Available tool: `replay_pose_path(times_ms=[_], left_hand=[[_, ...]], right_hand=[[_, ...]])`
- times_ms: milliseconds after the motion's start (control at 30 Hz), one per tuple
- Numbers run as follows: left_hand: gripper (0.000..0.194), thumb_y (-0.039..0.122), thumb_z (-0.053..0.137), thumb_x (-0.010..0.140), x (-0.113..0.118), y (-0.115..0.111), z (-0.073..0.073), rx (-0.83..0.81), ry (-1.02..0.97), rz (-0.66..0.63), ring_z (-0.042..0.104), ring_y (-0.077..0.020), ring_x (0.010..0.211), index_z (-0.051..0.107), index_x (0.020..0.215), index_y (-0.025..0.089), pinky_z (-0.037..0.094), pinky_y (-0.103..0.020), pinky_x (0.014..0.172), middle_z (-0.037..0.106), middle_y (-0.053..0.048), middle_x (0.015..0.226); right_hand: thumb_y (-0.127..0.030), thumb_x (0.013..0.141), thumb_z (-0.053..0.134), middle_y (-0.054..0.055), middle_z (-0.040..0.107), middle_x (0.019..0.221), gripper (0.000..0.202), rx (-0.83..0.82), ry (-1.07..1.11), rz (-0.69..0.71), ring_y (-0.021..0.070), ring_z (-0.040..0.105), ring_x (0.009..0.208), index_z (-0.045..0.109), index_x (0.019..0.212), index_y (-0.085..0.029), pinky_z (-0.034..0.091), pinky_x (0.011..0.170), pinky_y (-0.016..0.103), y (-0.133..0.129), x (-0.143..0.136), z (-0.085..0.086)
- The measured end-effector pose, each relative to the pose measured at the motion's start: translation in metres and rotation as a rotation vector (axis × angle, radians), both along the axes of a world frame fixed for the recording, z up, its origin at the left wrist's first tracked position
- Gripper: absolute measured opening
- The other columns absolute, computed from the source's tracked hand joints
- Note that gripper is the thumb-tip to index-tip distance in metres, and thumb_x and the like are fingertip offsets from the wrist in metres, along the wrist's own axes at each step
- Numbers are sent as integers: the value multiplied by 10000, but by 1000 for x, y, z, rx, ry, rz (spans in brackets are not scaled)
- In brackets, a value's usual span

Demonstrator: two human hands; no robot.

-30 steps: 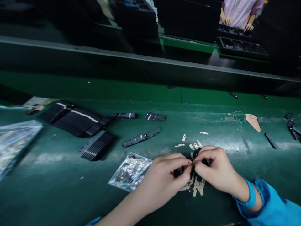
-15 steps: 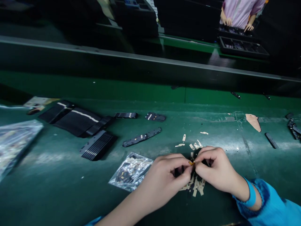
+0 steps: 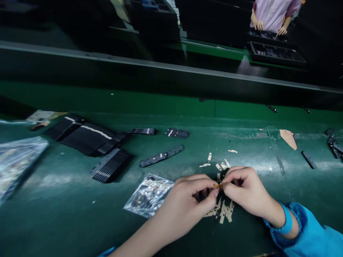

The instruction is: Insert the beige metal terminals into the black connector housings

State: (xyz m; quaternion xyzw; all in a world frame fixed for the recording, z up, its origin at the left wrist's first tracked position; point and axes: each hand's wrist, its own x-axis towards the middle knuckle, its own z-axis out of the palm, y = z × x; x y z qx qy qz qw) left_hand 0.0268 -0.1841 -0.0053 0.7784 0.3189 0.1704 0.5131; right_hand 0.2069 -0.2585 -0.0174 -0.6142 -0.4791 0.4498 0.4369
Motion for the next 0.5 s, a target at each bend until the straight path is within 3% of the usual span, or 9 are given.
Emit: replay_pose_path(times_ms=[200,400,500], left_hand=[[259,195,555,909,0,1,2,24,-2,27,565,-130,566,693,690,193,358,-227,512,635,4,644],[230,179,558,872,1,-2,-4,52,47,22,544,-125,555,668,670,191,354,-232,525,598,22,608],[234,175,549,880,1,-3,-4,17,47,2,551,-127,565,684,691,196,351,-230,522,613,19,635]], right_hand=[[-139,756,628,9,690,652,171,11,-31,0,148,610,604,755,656,-196,457,565,255,0,-1,4],[-80,706,593,9,678,641,194,79,-288,18,170,615,634,701,607,-206,486,665,301,-2,-3,6],[-75,691,587,9,675,632,193,40,-222,15,169,617,624,696,603,-207,481,623,279,-2,-3,3]])
